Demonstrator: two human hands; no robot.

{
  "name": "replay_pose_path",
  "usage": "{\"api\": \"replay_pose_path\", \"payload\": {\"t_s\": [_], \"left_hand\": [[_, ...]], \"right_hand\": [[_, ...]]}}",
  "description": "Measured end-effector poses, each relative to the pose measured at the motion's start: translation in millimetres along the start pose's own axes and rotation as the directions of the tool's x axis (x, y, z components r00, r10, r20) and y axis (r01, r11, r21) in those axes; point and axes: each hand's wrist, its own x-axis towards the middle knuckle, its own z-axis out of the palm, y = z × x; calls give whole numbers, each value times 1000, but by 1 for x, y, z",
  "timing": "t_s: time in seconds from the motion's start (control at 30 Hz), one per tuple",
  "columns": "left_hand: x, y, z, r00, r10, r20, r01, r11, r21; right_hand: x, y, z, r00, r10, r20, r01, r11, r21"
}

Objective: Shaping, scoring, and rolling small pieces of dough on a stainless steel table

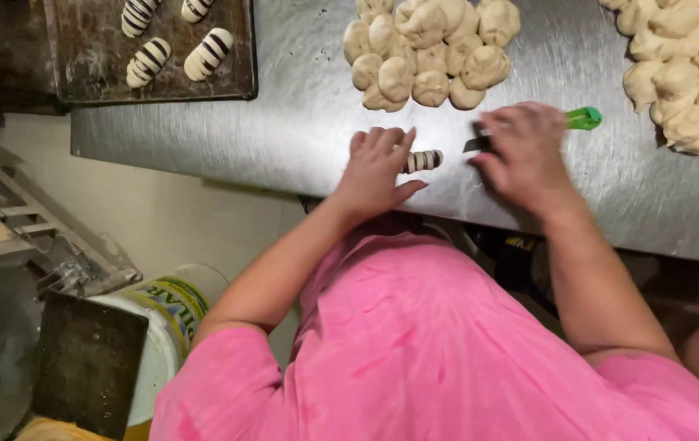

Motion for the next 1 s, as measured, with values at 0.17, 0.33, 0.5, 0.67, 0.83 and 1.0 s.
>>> {"api": "replay_pose_path", "payload": {"t_s": [0.17,0.33,0.5,0.67,0.83,1.0], "left_hand": [[27,-19,29,995,74,73,-60,981,-185],[34,-136,-69,991,-44,-130,-18,898,-439],[44,-343,-192,777,-251,-577,212,968,-135],[56,-471,-178,886,-325,-330,389,909,150],[97,-374,-210,842,-521,-140,540,815,212],[163,-231,-148,967,-177,182,194,978,-79]], "right_hand": [[-30,31,3,985,165,46,-136,919,-371],[-51,15,22,942,334,-20,-291,788,-542],[-66,1,29,752,644,140,-359,578,-733],[-66,-36,19,777,626,64,-423,595,-683],[-63,-98,4,716,688,-118,-661,614,-431],[-18,-142,3,717,638,-282,-686,716,-127]]}}
